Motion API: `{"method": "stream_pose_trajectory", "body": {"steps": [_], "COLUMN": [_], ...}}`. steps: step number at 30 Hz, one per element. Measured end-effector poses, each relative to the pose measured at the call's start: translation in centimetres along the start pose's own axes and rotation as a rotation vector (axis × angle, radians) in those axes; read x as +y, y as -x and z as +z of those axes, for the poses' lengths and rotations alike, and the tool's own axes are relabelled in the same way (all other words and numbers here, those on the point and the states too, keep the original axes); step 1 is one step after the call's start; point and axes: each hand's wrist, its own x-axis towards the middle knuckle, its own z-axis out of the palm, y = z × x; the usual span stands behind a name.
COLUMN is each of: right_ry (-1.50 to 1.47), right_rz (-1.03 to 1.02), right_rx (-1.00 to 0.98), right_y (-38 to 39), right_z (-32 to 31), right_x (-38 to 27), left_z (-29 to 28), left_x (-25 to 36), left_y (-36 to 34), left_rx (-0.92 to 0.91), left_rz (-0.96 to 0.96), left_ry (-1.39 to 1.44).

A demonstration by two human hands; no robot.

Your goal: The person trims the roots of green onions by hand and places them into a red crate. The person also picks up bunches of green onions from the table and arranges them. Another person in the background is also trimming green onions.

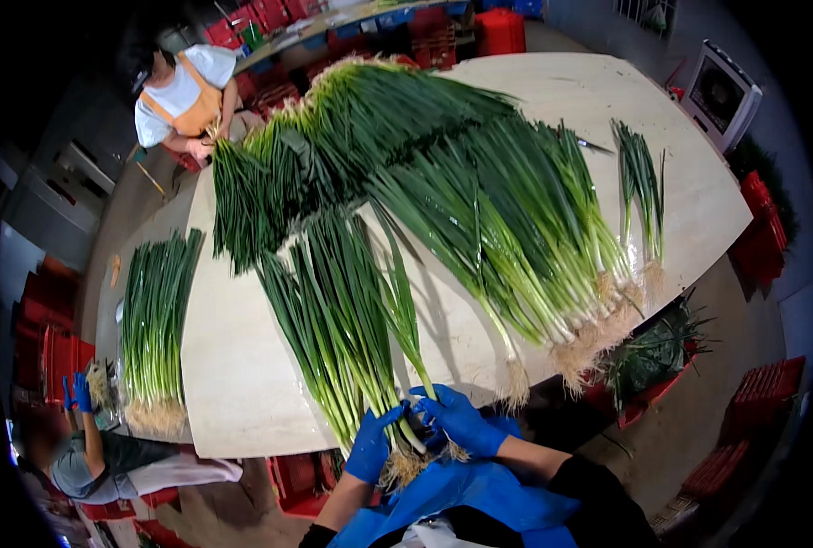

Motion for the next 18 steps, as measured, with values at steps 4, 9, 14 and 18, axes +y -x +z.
{"method": "stream_pose_trajectory", "body": {"steps": [4, 9, 14, 18], "right_ry": [-0.178, -0.104, -0.136, -0.205], "right_rz": [-0.124, -0.389, -0.508, -0.633], "right_rx": [0.03, 0.067, 0.164, 0.19], "right_y": [1.7, 0.2, -5.9, -18.0], "right_z": [-2.2, -6.2, -10.4, -16.4], "right_x": [-4.1, -10.8, -22.6, -30.4], "left_z": [-3.2, -1.3, -0.9, -0.6], "left_x": [-3.7, -2.6, -2.2, -3.7], "left_y": [-1.8, -1.4, -1.2, -1.4], "left_rx": [0.015, 0.126, 0.084, 0.137], "left_rz": [0.067, 0.033, 0.128, 0.138], "left_ry": [-0.076, 0.0, -0.175, -0.073]}}
